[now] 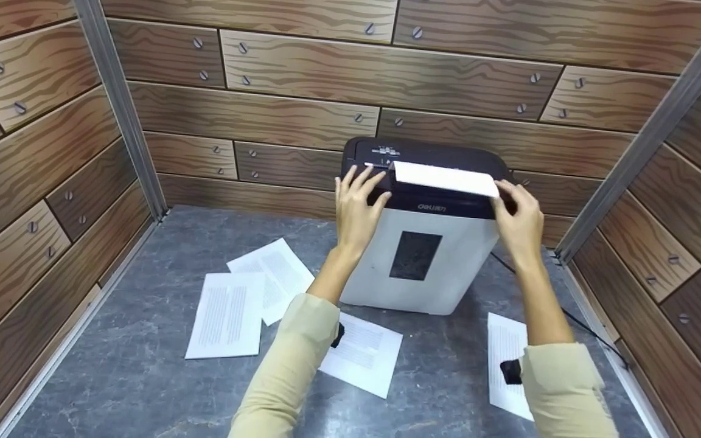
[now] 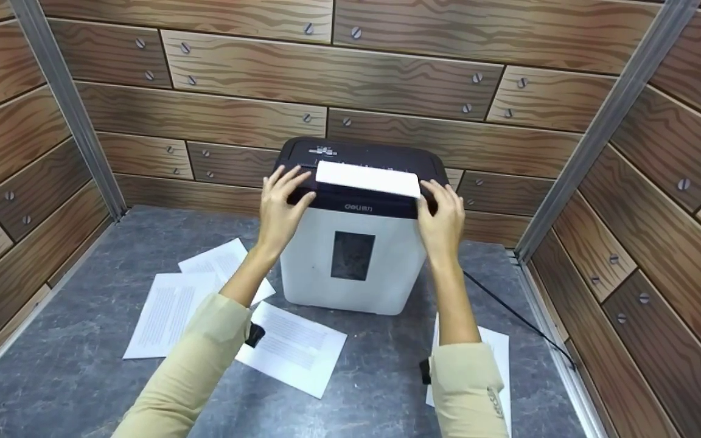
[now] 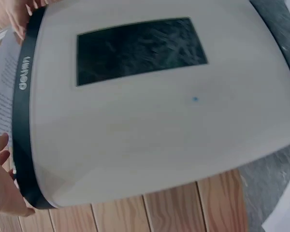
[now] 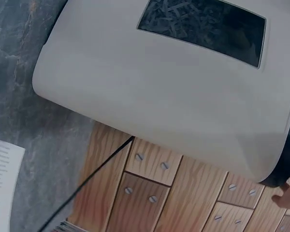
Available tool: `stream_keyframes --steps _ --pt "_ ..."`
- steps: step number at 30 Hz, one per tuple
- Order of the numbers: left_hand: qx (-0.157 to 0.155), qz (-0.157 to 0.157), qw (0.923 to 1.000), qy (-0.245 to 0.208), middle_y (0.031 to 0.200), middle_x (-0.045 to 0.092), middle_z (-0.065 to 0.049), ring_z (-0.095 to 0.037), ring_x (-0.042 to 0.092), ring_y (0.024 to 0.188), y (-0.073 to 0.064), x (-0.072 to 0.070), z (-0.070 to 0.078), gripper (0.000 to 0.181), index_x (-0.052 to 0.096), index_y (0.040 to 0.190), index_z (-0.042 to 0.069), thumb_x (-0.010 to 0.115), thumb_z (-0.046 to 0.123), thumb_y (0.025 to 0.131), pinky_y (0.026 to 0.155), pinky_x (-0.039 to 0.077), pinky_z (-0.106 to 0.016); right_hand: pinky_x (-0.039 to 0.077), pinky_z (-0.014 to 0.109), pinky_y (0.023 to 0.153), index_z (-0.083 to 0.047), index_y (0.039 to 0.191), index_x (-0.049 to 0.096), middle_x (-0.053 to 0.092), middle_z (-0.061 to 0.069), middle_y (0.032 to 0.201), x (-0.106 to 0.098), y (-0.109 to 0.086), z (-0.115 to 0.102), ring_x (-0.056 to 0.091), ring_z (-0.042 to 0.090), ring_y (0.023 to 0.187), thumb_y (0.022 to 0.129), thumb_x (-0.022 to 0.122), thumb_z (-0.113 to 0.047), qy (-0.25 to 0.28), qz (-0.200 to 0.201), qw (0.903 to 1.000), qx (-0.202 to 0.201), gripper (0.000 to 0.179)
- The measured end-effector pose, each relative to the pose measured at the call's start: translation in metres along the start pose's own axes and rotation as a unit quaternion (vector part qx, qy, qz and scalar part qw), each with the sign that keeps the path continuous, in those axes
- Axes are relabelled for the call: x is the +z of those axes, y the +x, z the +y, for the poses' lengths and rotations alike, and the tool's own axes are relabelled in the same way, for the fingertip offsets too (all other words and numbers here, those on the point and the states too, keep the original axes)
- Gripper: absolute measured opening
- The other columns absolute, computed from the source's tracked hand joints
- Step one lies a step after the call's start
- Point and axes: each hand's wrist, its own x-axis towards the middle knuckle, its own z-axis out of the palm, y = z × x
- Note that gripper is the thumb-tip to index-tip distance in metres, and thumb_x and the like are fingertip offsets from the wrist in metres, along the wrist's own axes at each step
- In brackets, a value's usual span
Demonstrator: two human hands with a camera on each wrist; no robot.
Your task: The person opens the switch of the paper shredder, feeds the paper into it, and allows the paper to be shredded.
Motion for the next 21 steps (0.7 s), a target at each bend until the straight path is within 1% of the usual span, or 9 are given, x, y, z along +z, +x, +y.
stream_keyframes --steps 3,7,13,16,21 --pt "0.008 -0.007 0.9999 0.003 0.127 0.054 -0.009 -0.027 0.033 0.129 -0.005 0.001 -0.007 0.030 0.068 0.110 0.009 0.069 0.022 0.082 0.110 0.009 -0.042 0.027 0.038 0.104 0.000 0.107 0.067 0.059 0.014 0.119 -0.003 -0.006 0.007 0.041 0.033 0.121 0.084 0.066 -0.007 0.022 -0.012 0.9995 -0.017 0.024" --pt "0.033 -0.009 0.9994 -0.007 0.125 0.054 -0.010 -0.027 0.032 0.129 -0.008 0.001 -0.014 0.029 0.068 0.110 0.009 0.067 0.021 0.084 0.110 0.009 -0.040 0.022 0.034 0.106 0.000 0.108 0.066 0.056 0.015 0.122 -0.002 -0.013 0.015 0.035 0.033 0.126 0.086 0.065 -0.008 0.047 -0.027 0.9976 -0.042 0.024" --pt "0.062 -0.002 0.9981 -0.005 0.124 0.054 -0.008 -0.026 0.033 0.128 -0.013 0.003 -0.021 0.030 0.066 0.113 0.010 0.065 0.021 0.085 0.110 0.010 -0.039 0.020 0.032 0.107 0.001 0.110 0.065 0.055 0.016 0.122 0.005 -0.018 0.020 0.032 0.034 0.127 0.086 0.062 -0.003 0.070 -0.010 0.9956 -0.061 0.024" --pt "0.069 -0.003 0.9976 0.004 0.125 0.053 -0.007 -0.026 0.032 0.129 -0.014 0.003 -0.023 0.031 0.065 0.115 0.010 0.063 0.021 0.086 0.110 0.011 -0.039 0.018 0.032 0.107 0.001 0.111 0.064 0.054 0.018 0.122 0.009 -0.020 0.023 0.030 0.033 0.128 0.087 0.060 -0.001 0.070 -0.002 0.9954 -0.066 0.024" --pt "0.077 -0.013 0.9967 0.019 0.128 0.049 -0.008 -0.025 0.028 0.131 -0.016 0.003 -0.024 0.033 0.062 0.120 0.012 0.060 0.019 0.088 0.109 0.011 -0.038 0.016 0.034 0.108 0.001 0.114 0.062 0.051 0.018 0.124 0.012 -0.023 0.024 0.026 0.030 0.131 0.089 0.056 0.000 0.058 0.010 0.9958 -0.070 0.025"
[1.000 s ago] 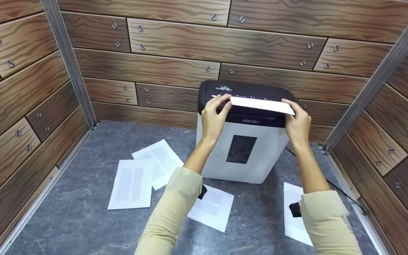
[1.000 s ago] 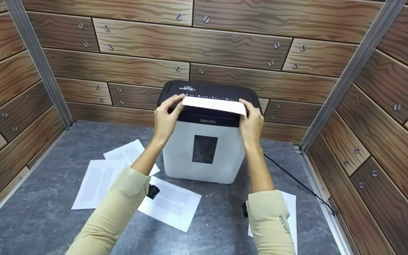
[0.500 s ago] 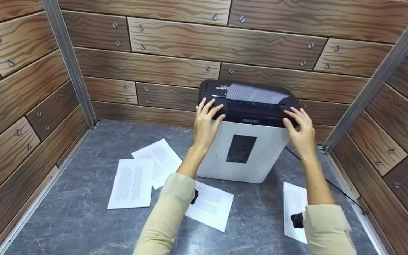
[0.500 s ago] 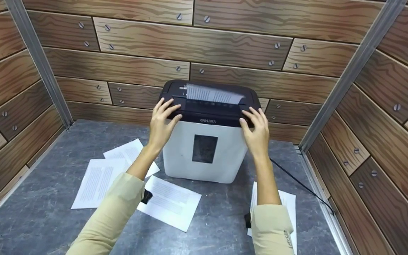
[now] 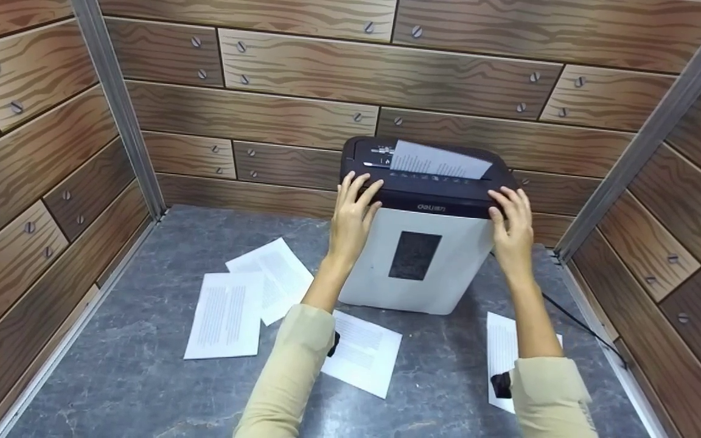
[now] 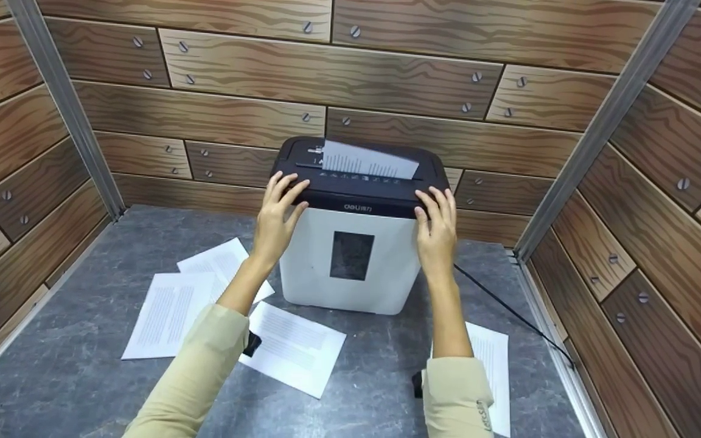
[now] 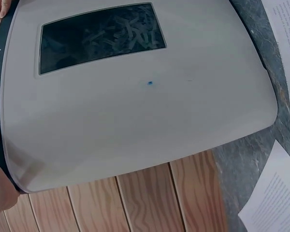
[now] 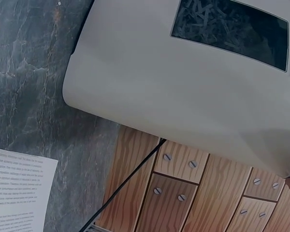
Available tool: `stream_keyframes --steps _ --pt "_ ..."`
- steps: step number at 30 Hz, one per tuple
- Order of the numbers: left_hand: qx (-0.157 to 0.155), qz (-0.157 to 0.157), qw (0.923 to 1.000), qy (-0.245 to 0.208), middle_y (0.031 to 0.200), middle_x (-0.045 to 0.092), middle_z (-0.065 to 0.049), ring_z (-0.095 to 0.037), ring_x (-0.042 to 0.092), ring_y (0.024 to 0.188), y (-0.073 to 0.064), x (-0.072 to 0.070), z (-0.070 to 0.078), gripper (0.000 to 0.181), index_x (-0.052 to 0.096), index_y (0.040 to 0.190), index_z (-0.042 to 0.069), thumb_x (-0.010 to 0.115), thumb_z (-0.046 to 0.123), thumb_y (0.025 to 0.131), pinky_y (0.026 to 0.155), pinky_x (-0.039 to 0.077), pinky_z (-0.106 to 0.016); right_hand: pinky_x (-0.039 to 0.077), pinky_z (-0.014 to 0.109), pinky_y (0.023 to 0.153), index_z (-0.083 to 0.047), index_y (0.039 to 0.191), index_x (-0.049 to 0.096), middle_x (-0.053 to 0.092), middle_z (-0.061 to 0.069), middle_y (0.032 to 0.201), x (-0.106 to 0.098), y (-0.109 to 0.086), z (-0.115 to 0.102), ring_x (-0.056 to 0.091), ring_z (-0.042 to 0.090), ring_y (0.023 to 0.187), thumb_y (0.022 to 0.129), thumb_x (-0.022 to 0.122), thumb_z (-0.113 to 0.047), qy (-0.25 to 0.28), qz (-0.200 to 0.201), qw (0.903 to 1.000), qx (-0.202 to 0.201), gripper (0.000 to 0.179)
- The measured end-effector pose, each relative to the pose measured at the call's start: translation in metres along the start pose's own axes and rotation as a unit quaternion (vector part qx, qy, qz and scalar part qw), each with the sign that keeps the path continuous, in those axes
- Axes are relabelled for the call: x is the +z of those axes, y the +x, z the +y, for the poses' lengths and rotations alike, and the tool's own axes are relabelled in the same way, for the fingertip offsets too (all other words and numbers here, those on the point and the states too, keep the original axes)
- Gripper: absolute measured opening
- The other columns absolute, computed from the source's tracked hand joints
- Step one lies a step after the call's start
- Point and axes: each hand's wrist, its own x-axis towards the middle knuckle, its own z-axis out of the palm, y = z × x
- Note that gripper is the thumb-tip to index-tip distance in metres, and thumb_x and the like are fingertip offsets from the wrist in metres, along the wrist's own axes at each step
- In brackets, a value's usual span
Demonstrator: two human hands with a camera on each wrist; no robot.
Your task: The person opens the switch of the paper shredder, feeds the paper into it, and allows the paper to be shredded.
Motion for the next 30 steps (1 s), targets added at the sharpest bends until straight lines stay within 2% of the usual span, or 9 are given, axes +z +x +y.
stream_keyframes --steps 6,16,24,30 --pt "0.002 0.001 1.0000 0.002 0.129 0.048 -0.009 -0.026 0.027 0.131 -0.002 -0.001 -0.001 0.034 0.059 0.123 0.012 0.059 0.015 0.089 0.109 0.012 -0.037 0.014 0.034 0.109 0.000 0.116 0.060 0.049 0.018 0.126 0.003 -0.003 -0.001 0.024 0.026 0.132 0.090 0.054 -0.001 -0.011 0.003 0.9999 0.001 0.027" --pt "0.023 0.016 0.9996 -0.004 0.128 0.048 -0.010 -0.027 0.028 0.131 -0.003 0.002 -0.002 0.037 0.059 0.122 0.010 0.061 0.007 0.086 0.107 0.021 -0.045 0.013 0.032 0.109 0.000 0.116 0.061 0.049 0.018 0.126 0.001 -0.004 -0.003 0.023 0.026 0.133 0.090 0.054 -0.001 -0.018 0.012 0.9997 0.009 0.027" --pt "0.028 0.023 0.9993 0.003 0.128 0.048 -0.010 -0.027 0.028 0.131 -0.005 0.002 -0.002 0.039 0.059 0.123 0.011 0.063 0.004 0.085 0.108 0.020 -0.041 0.014 0.030 0.109 0.000 0.115 0.062 0.051 0.017 0.126 0.003 -0.005 -0.005 0.024 0.025 0.132 0.090 0.055 -0.001 -0.016 0.032 0.9992 0.020 0.026" --pt "0.013 0.011 0.9998 0.008 0.130 0.047 -0.010 -0.026 0.027 0.132 -0.007 0.000 0.001 0.041 0.058 0.123 0.011 0.063 0.002 0.084 0.108 0.020 -0.036 0.015 0.030 0.108 0.000 0.115 0.062 0.050 0.017 0.127 0.003 -0.007 -0.010 0.024 0.026 0.132 0.089 0.056 0.000 -0.021 0.029 0.9988 0.035 0.027"
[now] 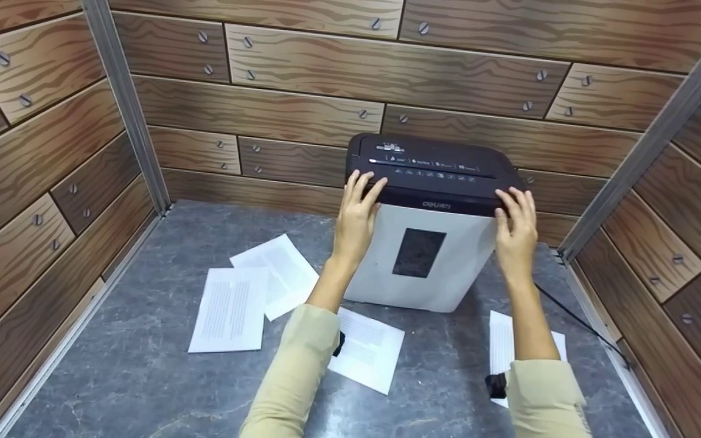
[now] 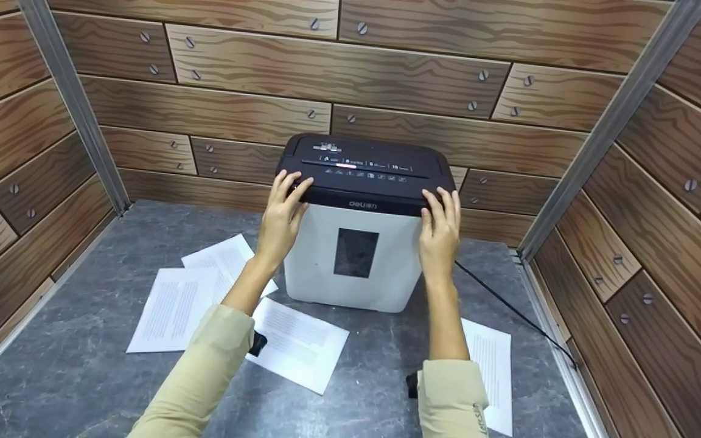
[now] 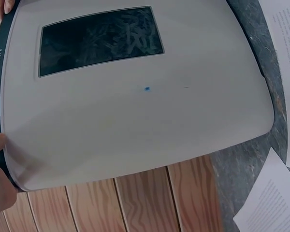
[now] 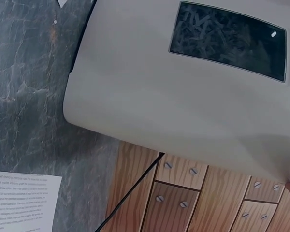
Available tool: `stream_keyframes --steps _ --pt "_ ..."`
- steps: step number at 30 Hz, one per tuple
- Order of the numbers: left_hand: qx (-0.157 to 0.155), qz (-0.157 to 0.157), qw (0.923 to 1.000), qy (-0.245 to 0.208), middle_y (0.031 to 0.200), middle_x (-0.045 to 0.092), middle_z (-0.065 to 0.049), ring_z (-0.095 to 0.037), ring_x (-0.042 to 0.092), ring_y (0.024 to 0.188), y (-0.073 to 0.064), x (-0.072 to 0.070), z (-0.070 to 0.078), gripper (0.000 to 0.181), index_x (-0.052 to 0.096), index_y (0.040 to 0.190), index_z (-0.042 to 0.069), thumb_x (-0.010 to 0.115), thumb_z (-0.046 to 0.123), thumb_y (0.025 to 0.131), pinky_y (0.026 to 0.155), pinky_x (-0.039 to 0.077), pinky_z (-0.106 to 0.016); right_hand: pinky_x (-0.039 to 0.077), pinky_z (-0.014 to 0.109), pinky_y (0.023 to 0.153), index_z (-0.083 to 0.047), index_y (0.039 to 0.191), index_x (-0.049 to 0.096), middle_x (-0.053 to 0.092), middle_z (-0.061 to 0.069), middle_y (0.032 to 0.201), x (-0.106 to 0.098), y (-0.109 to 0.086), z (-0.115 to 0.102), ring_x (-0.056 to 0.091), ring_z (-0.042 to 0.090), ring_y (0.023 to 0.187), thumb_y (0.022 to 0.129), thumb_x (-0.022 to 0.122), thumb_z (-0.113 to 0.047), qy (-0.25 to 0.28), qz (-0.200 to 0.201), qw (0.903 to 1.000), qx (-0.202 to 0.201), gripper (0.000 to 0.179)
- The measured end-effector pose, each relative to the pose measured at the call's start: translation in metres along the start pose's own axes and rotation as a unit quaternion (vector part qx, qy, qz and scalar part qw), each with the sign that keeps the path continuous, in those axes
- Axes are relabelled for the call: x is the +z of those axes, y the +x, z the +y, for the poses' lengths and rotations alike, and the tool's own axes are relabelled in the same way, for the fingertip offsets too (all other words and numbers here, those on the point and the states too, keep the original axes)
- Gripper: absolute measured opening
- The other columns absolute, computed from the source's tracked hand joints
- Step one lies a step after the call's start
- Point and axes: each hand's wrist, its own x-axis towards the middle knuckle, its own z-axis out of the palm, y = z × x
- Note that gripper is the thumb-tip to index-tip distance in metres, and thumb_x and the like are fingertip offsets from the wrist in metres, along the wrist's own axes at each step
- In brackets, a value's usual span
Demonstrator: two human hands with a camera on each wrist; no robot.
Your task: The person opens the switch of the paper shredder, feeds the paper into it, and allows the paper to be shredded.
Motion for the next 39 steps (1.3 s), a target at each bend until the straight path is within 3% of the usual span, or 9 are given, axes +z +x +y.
stream_keyframes --steps 5,9,14,16,20,23,25,32,39 --pt "-0.013 -0.006 0.9998 -0.011 0.136 0.043 -0.012 -0.027 0.026 0.132 -0.010 -0.010 0.009 0.044 0.057 0.124 0.007 0.062 -0.006 0.082 0.105 0.025 -0.028 0.015 0.031 0.108 -0.001 0.117 0.061 0.047 0.016 0.132 0.000 -0.009 -0.015 0.023 0.027 0.133 0.084 0.060 0.005 -0.012 0.004 0.9998 0.017 0.034" --pt "-0.029 -0.014 0.9994 -0.015 0.133 0.045 -0.013 -0.029 0.036 0.127 -0.040 -0.016 0.013 0.046 0.059 0.119 0.005 0.064 -0.010 0.076 0.101 0.033 -0.028 0.025 0.032 0.106 0.002 0.109 0.064 0.052 0.015 0.126 0.005 -0.033 -0.027 0.037 0.029 0.125 0.080 0.059 0.012 0.016 0.039 0.9991 0.005 0.031" --pt "-0.088 -0.133 0.9866 0.035 0.121 0.053 -0.014 -0.030 0.049 0.112 -0.102 -0.019 0.008 0.045 0.059 0.116 0.004 0.072 -0.001 0.073 0.093 0.043 -0.035 0.043 0.036 0.091 0.005 0.096 0.065 0.064 0.016 0.100 0.028 -0.085 -0.026 0.057 0.030 0.100 0.078 0.057 0.017 0.045 -0.020 0.9988 0.003 0.023" --pt "-0.125 -0.214 0.9674 0.052 0.121 0.053 -0.017 -0.033 0.049 0.111 -0.128 -0.020 0.003 0.047 0.058 0.117 0.002 0.075 0.005 0.073 0.092 0.042 -0.041 0.049 0.037 0.080 0.004 0.096 0.065 0.064 0.015 0.096 0.041 -0.110 -0.024 0.060 0.030 0.087 0.080 0.056 0.014 0.044 -0.101 0.9930 0.044 0.021" --pt "-0.230 -0.354 0.9040 0.065 0.127 0.045 -0.025 -0.045 0.037 0.119 -0.172 -0.019 -0.006 0.056 0.054 0.121 -0.001 0.077 0.013 0.072 0.096 0.031 -0.058 0.049 0.043 0.076 0.000 0.100 0.066 0.064 0.014 0.099 0.067 -0.158 -0.013 0.060 0.031 0.086 0.083 0.059 0.004 0.007 -0.269 0.9586 0.093 0.019" --pt "-0.289 -0.398 0.8658 0.090 0.131 0.040 -0.028 -0.051 0.027 0.123 -0.196 -0.014 -0.012 0.062 0.053 0.123 0.000 0.078 0.015 0.069 0.094 0.023 -0.068 0.045 0.049 0.083 0.000 0.102 0.065 0.062 0.017 0.102 0.084 -0.186 -0.003 0.056 0.035 0.096 0.080 0.064 -0.001 -0.035 -0.350 0.9336 0.071 0.022" --pt "-0.304 -0.404 0.8550 0.113 0.133 0.039 -0.027 -0.051 0.026 0.124 -0.206 -0.011 -0.014 0.063 0.054 0.123 0.001 0.080 0.015 0.067 0.094 0.021 -0.069 0.042 0.052 0.087 0.002 0.105 0.062 0.059 0.020 0.106 0.091 -0.199 0.002 0.053 0.039 0.100 0.077 0.068 -0.005 -0.059 -0.381 0.9206 0.064 0.029" --pt "-0.304 -0.403 0.8530 0.133 0.133 0.040 -0.025 -0.048 0.027 0.125 -0.220 -0.004 -0.010 0.067 0.055 0.122 0.002 0.083 0.015 0.062 0.093 0.024 -0.069 0.035 0.057 0.092 0.004 0.121 0.052 0.051 0.024 0.117 0.099 -0.222 0.007 0.045 0.044 0.111 0.073 0.077 -0.019 -0.142 -0.440 0.8783 0.121 0.059" --pt "-0.313 -0.382 0.8582 0.142 0.129 0.041 -0.028 -0.047 0.034 0.121 -0.221 -0.007 -0.005 0.067 0.054 0.122 0.000 0.082 0.014 0.063 0.091 0.031 -0.064 0.042 0.054 0.084 0.005 0.110 0.059 0.053 0.025 0.109 0.094 -0.222 0.004 0.049 0.043 0.103 0.067 0.081 -0.017 -0.192 -0.436 0.8732 0.101 0.053"
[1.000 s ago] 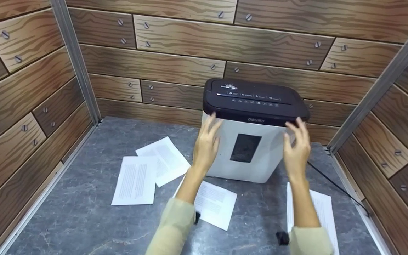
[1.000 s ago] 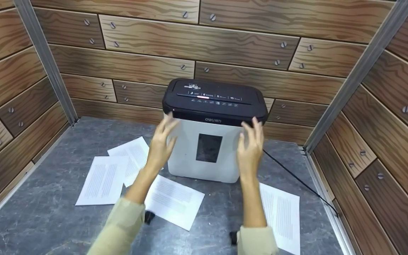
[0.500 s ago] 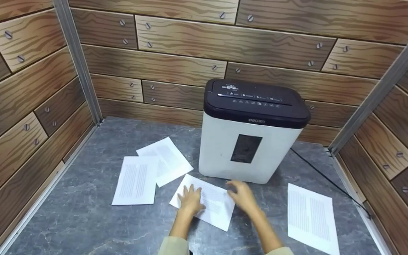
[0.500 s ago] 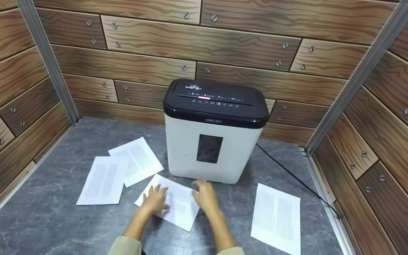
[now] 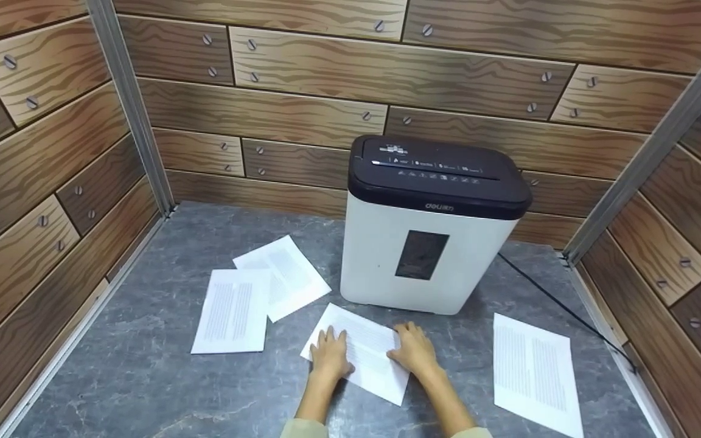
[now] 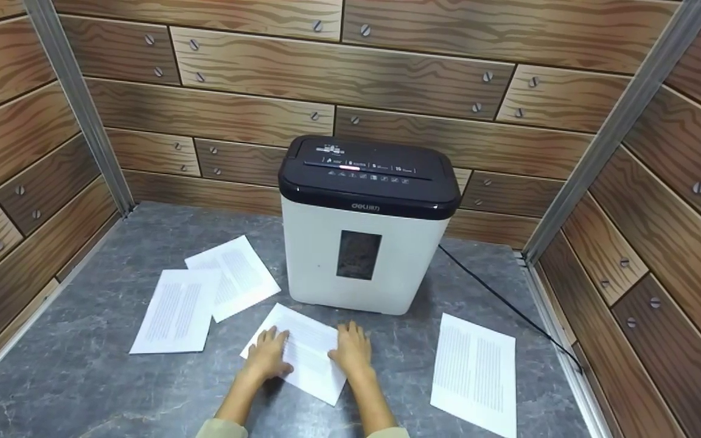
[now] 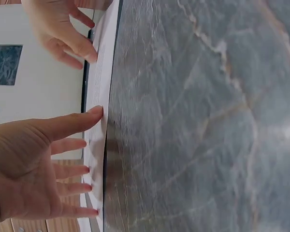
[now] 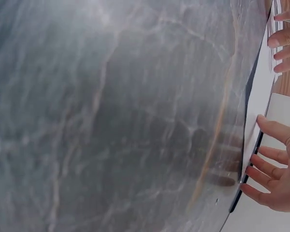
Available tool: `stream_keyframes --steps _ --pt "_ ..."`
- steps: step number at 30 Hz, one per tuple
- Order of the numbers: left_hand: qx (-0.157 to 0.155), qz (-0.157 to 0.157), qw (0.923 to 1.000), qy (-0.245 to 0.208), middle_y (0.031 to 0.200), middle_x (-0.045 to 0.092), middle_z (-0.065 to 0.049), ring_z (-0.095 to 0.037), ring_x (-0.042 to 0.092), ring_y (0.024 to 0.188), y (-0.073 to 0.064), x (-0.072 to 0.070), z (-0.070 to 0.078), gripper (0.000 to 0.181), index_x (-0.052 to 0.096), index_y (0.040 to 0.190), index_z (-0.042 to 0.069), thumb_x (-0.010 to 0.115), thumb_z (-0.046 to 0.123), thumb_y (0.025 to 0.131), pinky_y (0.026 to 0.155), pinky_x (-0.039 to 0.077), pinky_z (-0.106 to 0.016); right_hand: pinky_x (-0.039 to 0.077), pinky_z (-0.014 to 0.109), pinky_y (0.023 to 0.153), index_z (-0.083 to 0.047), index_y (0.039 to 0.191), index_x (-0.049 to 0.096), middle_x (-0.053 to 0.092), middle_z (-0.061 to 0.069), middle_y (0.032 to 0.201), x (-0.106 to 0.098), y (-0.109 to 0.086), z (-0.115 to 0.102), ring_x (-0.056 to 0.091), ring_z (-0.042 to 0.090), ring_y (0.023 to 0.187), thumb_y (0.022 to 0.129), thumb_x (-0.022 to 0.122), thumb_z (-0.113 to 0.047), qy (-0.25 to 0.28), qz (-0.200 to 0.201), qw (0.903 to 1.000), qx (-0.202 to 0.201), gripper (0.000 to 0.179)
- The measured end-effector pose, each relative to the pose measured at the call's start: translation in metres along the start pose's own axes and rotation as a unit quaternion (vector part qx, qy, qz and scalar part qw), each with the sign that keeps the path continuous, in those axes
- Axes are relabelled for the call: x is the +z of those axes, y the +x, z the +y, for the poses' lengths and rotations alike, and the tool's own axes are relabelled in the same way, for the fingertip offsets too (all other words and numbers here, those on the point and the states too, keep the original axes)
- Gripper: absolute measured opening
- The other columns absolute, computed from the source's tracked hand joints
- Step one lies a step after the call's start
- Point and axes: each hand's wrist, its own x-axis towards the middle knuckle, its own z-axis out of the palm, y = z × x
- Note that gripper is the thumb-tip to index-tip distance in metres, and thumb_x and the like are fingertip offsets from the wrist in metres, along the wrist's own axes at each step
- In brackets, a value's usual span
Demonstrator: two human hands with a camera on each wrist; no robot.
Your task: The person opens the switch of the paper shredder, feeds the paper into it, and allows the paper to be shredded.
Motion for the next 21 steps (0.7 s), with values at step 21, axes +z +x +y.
stream_keyframes --steps 21 --pt "-0.098 0.156 0.9789 -0.088 0.088 0.053 -0.019 -0.035 0.052 0.088 0.0061 -0.0013 -0.0110 0.030 0.060 0.098 -0.003 0.063 -0.012 0.070 0.071 0.046 -0.046 0.047 0.048 0.073 0.001 0.099 0.060 0.060 0.015 0.090 -0.0060 -0.0091 0.0017 0.057 0.036 0.086 0.069 0.069 0.008 0.050 0.069 0.9963 0.013 0.032"
